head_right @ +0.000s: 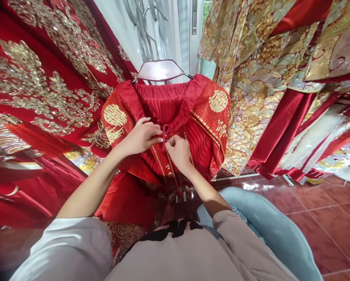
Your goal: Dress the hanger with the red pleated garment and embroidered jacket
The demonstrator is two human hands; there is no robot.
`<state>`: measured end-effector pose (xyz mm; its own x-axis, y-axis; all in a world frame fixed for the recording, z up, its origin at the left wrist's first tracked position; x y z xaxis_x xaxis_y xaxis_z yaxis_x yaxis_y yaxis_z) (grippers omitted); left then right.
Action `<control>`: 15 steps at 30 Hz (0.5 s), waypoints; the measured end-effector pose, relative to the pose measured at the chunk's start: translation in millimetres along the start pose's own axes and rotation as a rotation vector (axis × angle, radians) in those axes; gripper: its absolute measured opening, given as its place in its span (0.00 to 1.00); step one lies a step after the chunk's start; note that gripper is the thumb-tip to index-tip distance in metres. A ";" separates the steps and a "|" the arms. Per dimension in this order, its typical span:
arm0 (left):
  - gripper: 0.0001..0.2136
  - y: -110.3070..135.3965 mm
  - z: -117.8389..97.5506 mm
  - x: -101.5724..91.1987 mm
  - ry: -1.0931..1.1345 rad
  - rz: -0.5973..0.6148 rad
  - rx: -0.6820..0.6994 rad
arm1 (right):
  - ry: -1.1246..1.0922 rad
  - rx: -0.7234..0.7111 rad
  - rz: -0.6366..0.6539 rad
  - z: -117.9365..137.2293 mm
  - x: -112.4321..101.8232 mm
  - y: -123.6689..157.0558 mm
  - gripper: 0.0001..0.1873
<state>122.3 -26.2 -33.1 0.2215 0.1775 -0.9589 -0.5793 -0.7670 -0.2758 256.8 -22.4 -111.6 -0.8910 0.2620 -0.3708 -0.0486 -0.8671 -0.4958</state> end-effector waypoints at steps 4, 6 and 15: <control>0.11 9.0 -6.7 -3.4 -0.081 -0.067 -0.053 | 0.003 0.101 0.220 -39.4 17.1 27.7 0.07; 0.12 15.9 -6.8 -5.9 -0.114 -0.079 -0.049 | 0.061 0.156 0.368 -66.0 24.3 53.2 0.09; 0.19 33.4 -3.7 -43.4 -0.028 -0.478 -0.307 | 0.325 0.066 0.192 -67.1 -63.7 32.1 0.11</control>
<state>96.2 -61.8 -0.4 0.3799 0.5619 -0.7348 -0.1645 -0.7407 -0.6514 342.3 -38.5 -156.7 -0.6979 0.2039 -0.6866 0.0668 -0.9359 -0.3458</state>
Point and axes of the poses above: each hand's wrist, its own y-axis away from the middle knuckle, its own x-axis out of the palm, z = x × y, the point moved 2 cm from there along -y, towards the middle knuckle, and after that the axes turned 2 degrees about -x, right-handed, at the moved point
